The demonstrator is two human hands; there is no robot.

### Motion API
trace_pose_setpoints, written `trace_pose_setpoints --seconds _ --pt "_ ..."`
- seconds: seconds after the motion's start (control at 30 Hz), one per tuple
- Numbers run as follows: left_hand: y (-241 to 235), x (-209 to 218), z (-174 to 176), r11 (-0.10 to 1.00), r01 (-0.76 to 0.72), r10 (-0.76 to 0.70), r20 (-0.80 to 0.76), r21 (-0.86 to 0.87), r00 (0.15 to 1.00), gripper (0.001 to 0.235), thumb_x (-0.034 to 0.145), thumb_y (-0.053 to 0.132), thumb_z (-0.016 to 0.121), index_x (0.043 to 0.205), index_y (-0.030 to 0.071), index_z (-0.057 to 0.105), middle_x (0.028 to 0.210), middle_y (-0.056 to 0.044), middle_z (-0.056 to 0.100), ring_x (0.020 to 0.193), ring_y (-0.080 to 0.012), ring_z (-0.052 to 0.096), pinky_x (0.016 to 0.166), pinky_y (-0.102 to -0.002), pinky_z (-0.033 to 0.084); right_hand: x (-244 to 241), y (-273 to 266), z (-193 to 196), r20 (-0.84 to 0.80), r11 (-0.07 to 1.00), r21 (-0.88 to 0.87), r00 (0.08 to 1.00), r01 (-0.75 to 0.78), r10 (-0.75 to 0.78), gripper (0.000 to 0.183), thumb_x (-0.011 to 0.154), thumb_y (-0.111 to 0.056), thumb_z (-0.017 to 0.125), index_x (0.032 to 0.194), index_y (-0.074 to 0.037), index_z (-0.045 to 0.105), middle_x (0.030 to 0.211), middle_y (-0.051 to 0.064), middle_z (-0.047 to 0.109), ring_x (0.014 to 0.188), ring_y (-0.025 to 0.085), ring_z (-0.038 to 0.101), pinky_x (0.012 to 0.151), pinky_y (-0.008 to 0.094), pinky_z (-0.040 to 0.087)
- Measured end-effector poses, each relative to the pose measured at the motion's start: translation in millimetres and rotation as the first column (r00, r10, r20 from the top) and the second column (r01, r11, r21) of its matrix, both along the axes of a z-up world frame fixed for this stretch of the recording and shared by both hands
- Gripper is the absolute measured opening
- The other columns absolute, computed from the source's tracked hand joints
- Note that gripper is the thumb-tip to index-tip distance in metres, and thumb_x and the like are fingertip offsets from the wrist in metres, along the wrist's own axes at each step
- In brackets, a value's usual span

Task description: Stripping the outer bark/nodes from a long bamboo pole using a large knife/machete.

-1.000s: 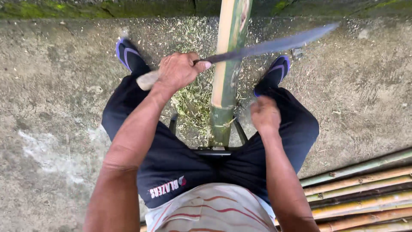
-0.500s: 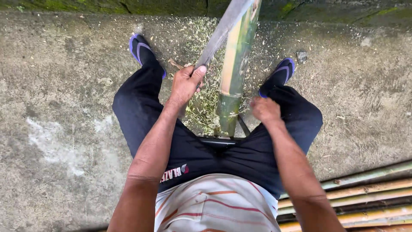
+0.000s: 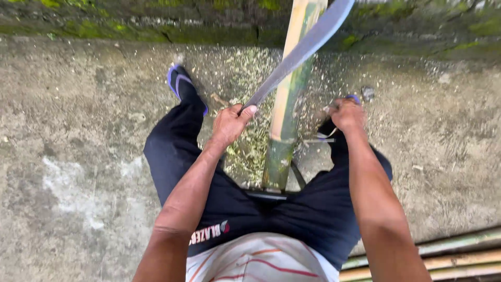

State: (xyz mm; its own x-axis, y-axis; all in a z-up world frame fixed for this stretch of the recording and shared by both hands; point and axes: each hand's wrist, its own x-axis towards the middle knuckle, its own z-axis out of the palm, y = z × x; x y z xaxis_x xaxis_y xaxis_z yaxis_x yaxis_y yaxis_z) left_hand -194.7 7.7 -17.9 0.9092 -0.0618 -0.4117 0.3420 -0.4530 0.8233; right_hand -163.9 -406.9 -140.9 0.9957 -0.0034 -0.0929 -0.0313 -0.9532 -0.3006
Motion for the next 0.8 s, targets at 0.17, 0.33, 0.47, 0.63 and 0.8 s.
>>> trace_pose_setpoints --seconds 0.17,0.33,0.47,0.63,0.8 --pt "-6 73 27 0.894 0.133 -0.220 0.160 0.427 0.962 0.068 0.094 0.074 0.049 0.092 0.012 0.076 0.070 -0.010 0.069 0.066 -0.0310 0.067 0.069 -0.050 0.052 53 76 215 0.470 0.992 0.064 0.880 -0.108 0.066 0.037 0.094 -0.015 0.082 0.128 -0.007 0.070 0.124 0.015 0.065 0.125 0.031 0.058 0.109 0.045 0.044" --pt "-19 165 56 0.739 0.353 -0.463 0.052 0.573 0.885 0.075 0.090 0.081 0.032 0.089 0.017 0.071 0.059 -0.006 0.059 0.056 -0.0236 0.061 0.058 -0.049 0.053 156 52 222 0.421 0.899 -0.324 0.806 -0.295 0.416 0.071 0.070 -0.042 0.090 0.130 -0.009 0.069 0.123 0.014 0.066 0.123 0.030 0.053 0.112 0.051 0.030" --pt "-26 220 65 0.643 0.409 -0.543 0.009 0.648 0.840 0.078 0.090 0.084 0.032 0.086 0.017 0.071 0.059 -0.003 0.054 0.057 -0.0200 0.059 0.057 -0.045 0.053 190 33 205 0.081 0.965 -0.191 0.977 -0.181 0.200 0.046 0.077 -0.050 0.080 0.110 -0.018 0.078 0.106 0.005 0.071 0.114 0.027 0.052 0.109 0.048 0.030" --pt "-33 261 62 0.627 0.404 -0.565 0.031 0.666 0.824 0.068 0.091 0.077 0.040 0.088 0.018 0.074 0.065 -0.001 0.061 0.069 -0.0201 0.063 0.076 -0.046 0.053 212 14 176 0.109 0.987 -0.068 0.982 -0.149 0.155 0.046 0.083 -0.055 0.073 0.110 -0.018 0.079 0.102 0.003 0.070 0.113 0.029 0.048 0.104 0.048 0.031" --pt "-36 266 73 0.620 0.311 -0.554 0.121 0.720 0.824 0.062 0.094 0.073 0.052 0.097 0.016 0.078 0.083 -0.013 0.072 0.090 -0.0313 0.069 0.086 -0.052 0.049 222 -4 150 0.166 0.975 -0.088 0.962 -0.206 0.218 0.048 0.084 -0.056 0.071 0.108 -0.016 0.079 0.104 0.004 0.069 0.116 0.030 0.047 0.106 0.048 0.031"
